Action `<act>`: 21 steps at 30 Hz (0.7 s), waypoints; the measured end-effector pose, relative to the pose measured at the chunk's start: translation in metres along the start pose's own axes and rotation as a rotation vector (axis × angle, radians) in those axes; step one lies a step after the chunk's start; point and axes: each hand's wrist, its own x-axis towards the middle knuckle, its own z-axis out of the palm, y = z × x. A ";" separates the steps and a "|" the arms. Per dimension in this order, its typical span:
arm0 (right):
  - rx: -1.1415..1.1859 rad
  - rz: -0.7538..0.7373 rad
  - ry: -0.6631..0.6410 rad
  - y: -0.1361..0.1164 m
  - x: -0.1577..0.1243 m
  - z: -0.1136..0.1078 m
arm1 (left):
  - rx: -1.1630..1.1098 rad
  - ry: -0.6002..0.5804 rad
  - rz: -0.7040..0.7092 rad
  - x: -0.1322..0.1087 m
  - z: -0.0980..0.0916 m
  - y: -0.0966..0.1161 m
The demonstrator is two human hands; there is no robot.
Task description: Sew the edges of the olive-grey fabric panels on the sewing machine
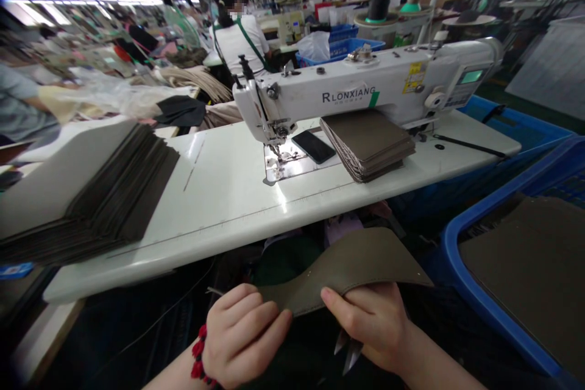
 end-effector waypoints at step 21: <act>-0.080 0.249 -0.090 -0.041 0.056 0.004 | -1.021 -0.237 -1.390 0.018 -0.002 -0.021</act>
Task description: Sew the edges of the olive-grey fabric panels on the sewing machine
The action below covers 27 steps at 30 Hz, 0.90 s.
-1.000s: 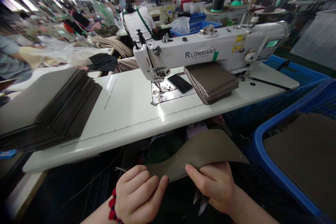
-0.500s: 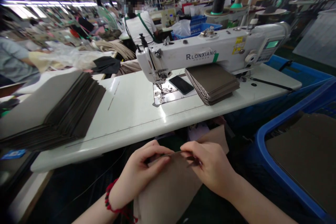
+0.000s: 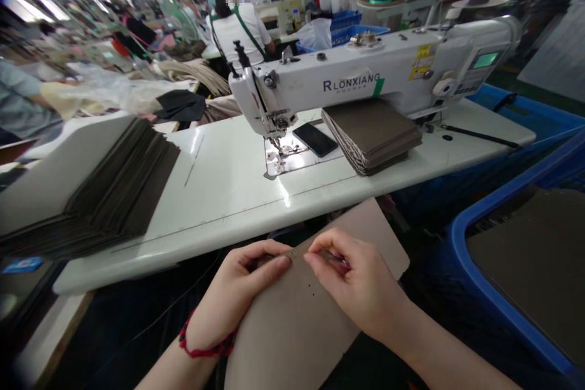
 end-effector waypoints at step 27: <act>0.267 0.028 -0.010 0.006 0.002 0.028 | 0.356 0.136 0.398 -0.008 0.023 -0.004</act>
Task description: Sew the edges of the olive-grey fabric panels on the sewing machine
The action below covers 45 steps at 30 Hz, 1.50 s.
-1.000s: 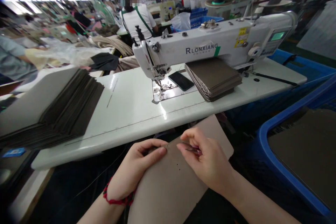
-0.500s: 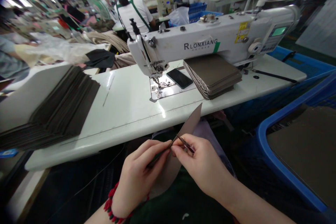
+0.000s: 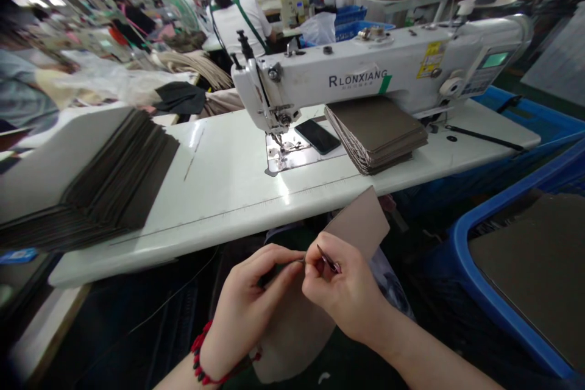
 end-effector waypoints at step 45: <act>0.258 0.342 -0.847 0.032 0.082 0.273 | -0.343 0.026 0.028 -0.171 -0.134 -0.031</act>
